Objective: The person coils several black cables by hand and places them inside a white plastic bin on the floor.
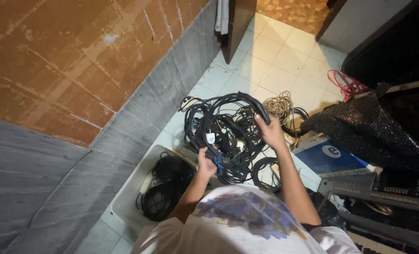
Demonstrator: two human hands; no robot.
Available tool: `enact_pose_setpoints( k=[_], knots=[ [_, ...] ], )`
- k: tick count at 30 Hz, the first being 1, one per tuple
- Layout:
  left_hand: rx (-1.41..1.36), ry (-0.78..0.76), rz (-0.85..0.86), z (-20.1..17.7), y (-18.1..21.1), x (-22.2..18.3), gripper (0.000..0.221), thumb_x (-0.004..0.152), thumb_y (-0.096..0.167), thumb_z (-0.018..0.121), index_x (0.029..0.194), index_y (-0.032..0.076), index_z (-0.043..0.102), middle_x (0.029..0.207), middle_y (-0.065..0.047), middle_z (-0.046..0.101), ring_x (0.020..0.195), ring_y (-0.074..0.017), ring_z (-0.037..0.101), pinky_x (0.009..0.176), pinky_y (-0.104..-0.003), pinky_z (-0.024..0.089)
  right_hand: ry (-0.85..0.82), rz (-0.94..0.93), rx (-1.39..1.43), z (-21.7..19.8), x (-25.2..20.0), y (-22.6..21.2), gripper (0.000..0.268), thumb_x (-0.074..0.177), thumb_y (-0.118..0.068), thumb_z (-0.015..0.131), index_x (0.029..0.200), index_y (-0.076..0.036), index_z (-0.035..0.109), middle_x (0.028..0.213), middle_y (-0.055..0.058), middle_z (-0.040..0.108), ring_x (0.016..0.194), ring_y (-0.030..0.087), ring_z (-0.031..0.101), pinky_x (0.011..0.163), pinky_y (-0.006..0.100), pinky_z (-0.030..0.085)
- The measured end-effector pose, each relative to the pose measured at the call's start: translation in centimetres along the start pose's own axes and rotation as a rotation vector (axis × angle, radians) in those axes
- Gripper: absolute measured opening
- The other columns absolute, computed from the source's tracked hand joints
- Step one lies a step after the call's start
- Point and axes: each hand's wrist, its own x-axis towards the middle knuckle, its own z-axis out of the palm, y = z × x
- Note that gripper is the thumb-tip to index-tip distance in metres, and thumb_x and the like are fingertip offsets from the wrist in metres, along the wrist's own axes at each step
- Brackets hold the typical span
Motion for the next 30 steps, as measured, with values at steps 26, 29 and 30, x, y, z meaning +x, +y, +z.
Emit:
enact_pose_setpoints(
  k=[26, 29, 30],
  knots=[
    [0.364, -0.062, -0.13, 2.3, 2.3, 2.2, 0.037, 0.086, 0.039, 0.06, 0.106, 0.008, 0.068, 0.096, -0.008, 0.073, 0.091, -0.0253, 0.068, 0.089, -0.041, 0.056, -0.585, 0.031, -0.184, 9.0, -0.7, 10.0, 0.073, 0.092, -0.06, 0.06, 0.137, -0.002, 0.061, 0.138, 0.021, 0.064, 0.129, 0.032, 0.06, 0.11, 0.039, 0.043],
    [0.448, -0.121, -0.129, 2.9, 0.8, 2.8, 0.036, 0.093, 0.04, 0.062, 0.11, 0.009, 0.068, 0.101, -0.006, 0.072, 0.097, -0.0239, 0.067, 0.094, -0.042, 0.053, -0.646, 0.037, -0.148, 9.2, -1.5, 6.9, 0.086, 0.084, -0.064, 0.067, 0.139, 0.002, 0.056, 0.133, 0.022, 0.065, 0.124, 0.028, 0.063, 0.107, 0.037, 0.046],
    [0.473, -0.16, -0.117, 3.1, 0.4, 3.0, 0.036, 0.096, 0.042, 0.064, 0.111, 0.01, 0.069, 0.103, -0.006, 0.072, 0.099, -0.0231, 0.066, 0.096, -0.042, 0.051, -0.638, 0.027, -0.195, 9.2, -1.5, 6.1, 0.09, 0.083, -0.064, 0.07, 0.14, 0.004, 0.052, 0.134, 0.023, 0.064, 0.124, 0.028, 0.062, 0.107, 0.036, 0.045]
  ],
)
